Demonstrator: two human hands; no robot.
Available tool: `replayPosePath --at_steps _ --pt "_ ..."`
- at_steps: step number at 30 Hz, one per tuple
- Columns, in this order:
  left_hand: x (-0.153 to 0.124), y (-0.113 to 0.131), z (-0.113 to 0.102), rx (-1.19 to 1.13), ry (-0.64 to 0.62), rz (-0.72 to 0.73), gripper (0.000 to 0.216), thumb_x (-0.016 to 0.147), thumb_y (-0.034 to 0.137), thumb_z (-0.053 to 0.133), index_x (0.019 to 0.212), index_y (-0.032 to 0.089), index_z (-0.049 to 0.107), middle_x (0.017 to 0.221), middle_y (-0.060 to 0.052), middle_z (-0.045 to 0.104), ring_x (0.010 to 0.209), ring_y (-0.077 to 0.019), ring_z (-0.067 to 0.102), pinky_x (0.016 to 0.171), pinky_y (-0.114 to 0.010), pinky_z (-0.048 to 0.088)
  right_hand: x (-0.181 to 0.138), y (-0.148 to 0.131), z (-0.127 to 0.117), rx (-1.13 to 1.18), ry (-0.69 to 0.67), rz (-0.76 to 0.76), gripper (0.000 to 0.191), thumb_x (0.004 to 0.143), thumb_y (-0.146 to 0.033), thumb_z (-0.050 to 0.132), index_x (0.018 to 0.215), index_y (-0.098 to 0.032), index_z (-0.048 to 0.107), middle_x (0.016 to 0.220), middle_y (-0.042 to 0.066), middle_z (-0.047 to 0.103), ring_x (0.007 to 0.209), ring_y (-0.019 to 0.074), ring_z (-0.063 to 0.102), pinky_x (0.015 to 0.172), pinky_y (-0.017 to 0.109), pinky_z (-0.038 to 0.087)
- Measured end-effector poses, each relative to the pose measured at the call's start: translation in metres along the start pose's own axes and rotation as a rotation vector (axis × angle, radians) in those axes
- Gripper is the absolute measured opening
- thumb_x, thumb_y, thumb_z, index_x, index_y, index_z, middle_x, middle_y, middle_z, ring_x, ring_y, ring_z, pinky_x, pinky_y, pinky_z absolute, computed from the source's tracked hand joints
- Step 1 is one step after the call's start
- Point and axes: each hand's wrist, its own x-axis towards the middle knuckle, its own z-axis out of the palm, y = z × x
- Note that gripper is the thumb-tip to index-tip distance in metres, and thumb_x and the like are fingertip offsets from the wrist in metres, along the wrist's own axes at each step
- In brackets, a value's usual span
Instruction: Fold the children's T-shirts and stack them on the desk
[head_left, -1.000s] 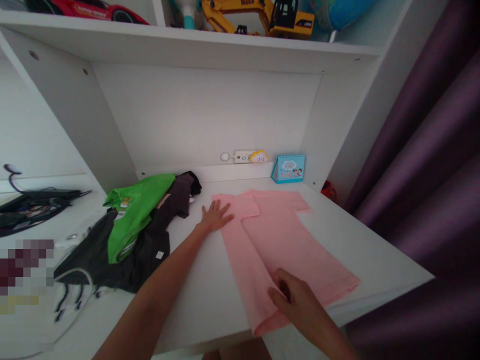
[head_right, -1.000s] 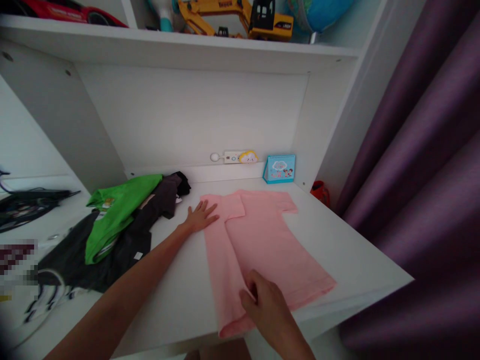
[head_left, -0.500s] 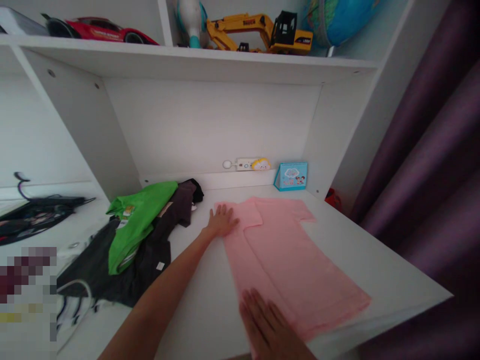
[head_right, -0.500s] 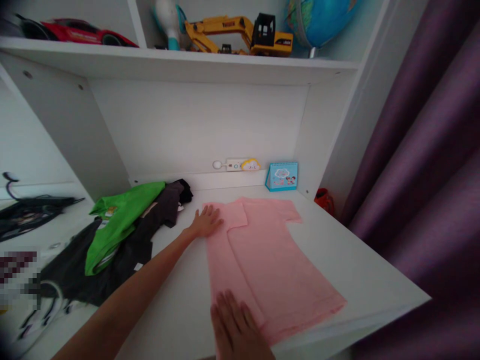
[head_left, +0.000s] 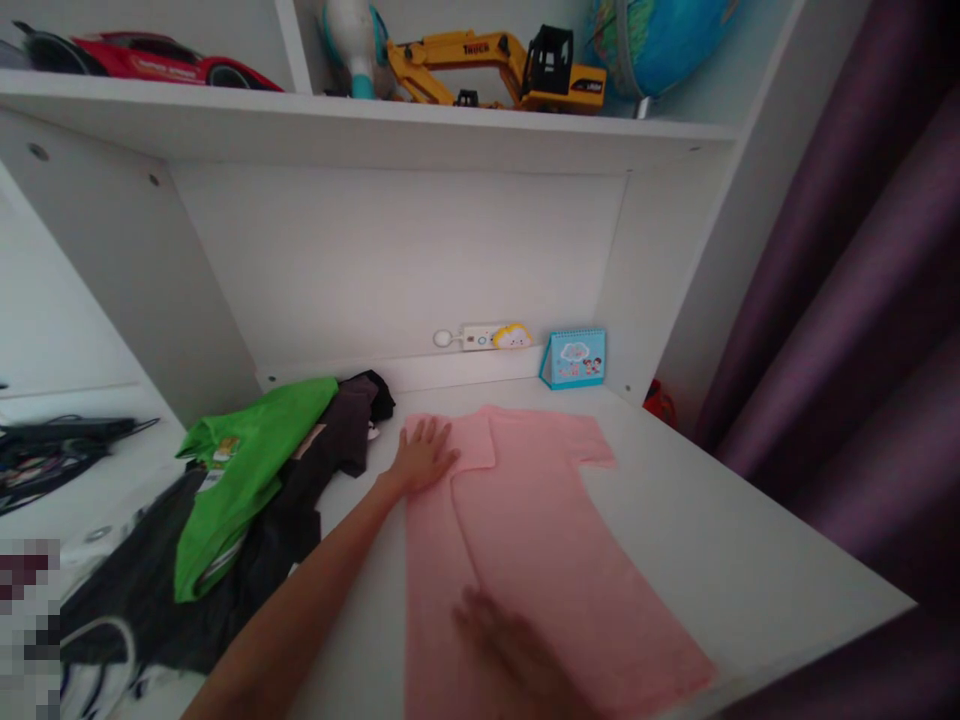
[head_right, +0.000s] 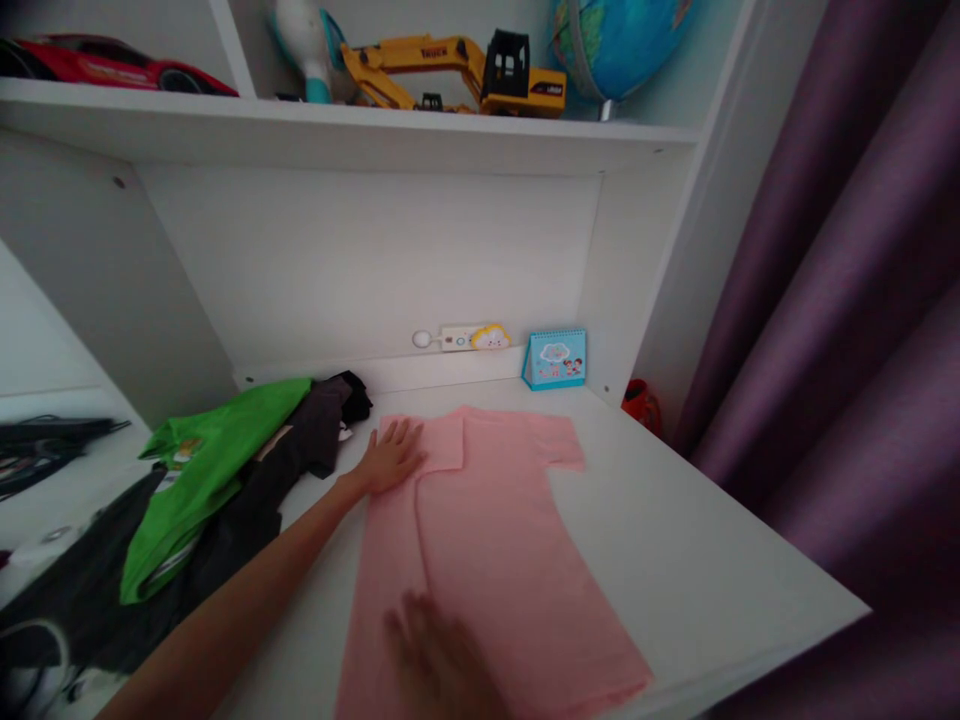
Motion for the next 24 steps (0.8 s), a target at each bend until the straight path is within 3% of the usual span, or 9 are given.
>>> replayPosePath --at_steps 2,4,5,7,9,13,15,19,24 --pt "0.007 0.022 -0.005 -0.019 0.033 0.087 0.062 0.085 0.059 0.012 0.139 0.029 0.012 0.146 -0.004 0.007 0.132 -0.0288 0.001 0.101 -0.054 0.006 0.024 0.059 -0.034 -0.007 -0.024 0.181 0.045 0.084 -0.035 0.040 0.128 -0.028 0.041 0.123 0.004 0.052 0.113 0.0196 0.047 0.092 0.034 0.039" --pt "0.015 0.045 -0.006 -0.048 0.027 0.187 0.058 0.086 0.057 0.011 0.138 0.033 0.012 0.146 0.000 0.006 0.132 -0.0277 -0.001 0.101 -0.054 0.006 0.056 0.125 -0.060 -0.048 0.005 0.326 0.044 0.086 -0.029 0.033 0.126 -0.013 0.043 0.125 0.015 0.048 0.116 0.0232 0.044 0.096 0.040 0.033" --pt "0.019 0.055 -0.005 -0.062 0.015 0.223 0.056 0.086 0.056 0.011 0.138 0.034 0.013 0.146 0.000 0.006 0.132 -0.0277 -0.001 0.101 -0.055 0.006 0.072 0.156 -0.068 -0.110 -0.028 0.514 0.042 0.085 -0.026 0.035 0.121 -0.008 0.047 0.122 0.019 0.049 0.115 0.0244 0.045 0.095 0.039 0.033" --pt "0.025 0.069 0.001 -0.083 -0.018 0.269 0.055 0.086 0.055 0.010 0.137 0.035 0.016 0.146 0.000 0.007 0.132 -0.0285 0.002 0.099 -0.057 0.007 0.097 0.209 -0.077 -0.177 -0.143 0.866 0.041 0.083 -0.025 0.040 0.116 -0.002 0.048 0.116 0.024 0.051 0.110 0.0278 0.048 0.089 0.039 0.037" --pt "0.029 0.076 0.007 -0.100 -0.056 0.290 0.055 0.086 0.056 0.010 0.136 0.035 0.019 0.146 -0.002 0.010 0.132 -0.0299 0.005 0.098 -0.058 0.010 0.110 0.242 -0.075 -0.178 -0.199 0.999 0.042 0.078 -0.028 0.047 0.108 0.001 0.052 0.105 0.027 0.056 0.100 0.0312 0.054 0.079 0.039 0.042" --pt "0.044 0.079 0.005 -0.121 -0.122 0.306 0.056 0.084 0.058 0.012 0.132 0.035 0.031 0.141 -0.003 0.027 0.128 -0.0313 0.019 0.096 -0.059 0.012 0.109 0.270 -0.064 -0.136 -0.223 1.069 0.040 0.064 -0.026 0.060 0.095 -0.001 0.059 0.092 0.026 0.061 0.087 0.0331 0.059 0.061 0.034 0.044" --pt "0.058 0.082 -0.001 -0.124 -0.081 0.272 0.056 0.086 0.054 0.009 0.132 0.030 0.032 0.137 -0.006 0.034 0.126 -0.0291 0.025 0.098 -0.057 0.012 0.108 0.276 -0.060 -0.096 -0.223 1.100 0.033 0.060 -0.022 0.061 0.087 -0.002 0.061 0.085 0.024 0.062 0.080 0.0319 0.061 0.055 0.031 0.043" --pt "0.089 0.092 0.005 -0.077 0.001 0.209 0.067 0.084 0.058 0.015 0.137 0.016 0.022 0.143 -0.011 0.020 0.131 -0.0287 0.010 0.100 -0.051 0.014 0.112 0.281 -0.061 0.066 -0.208 1.115 0.017 0.063 -0.020 0.056 0.068 -0.006 0.063 0.066 0.015 0.063 0.066 0.0251 0.062 0.047 0.026 0.039" --pt "0.102 0.095 0.033 -0.091 -0.083 0.191 0.080 0.074 0.073 0.014 0.138 0.024 0.019 0.145 -0.009 0.009 0.131 -0.0332 0.003 0.098 -0.058 0.008 0.119 0.266 -0.074 0.361 -0.104 1.021 0.031 0.076 -0.023 0.043 0.102 -0.014 0.057 0.089 0.008 0.064 0.072 0.0154 0.061 0.051 0.020 0.043"
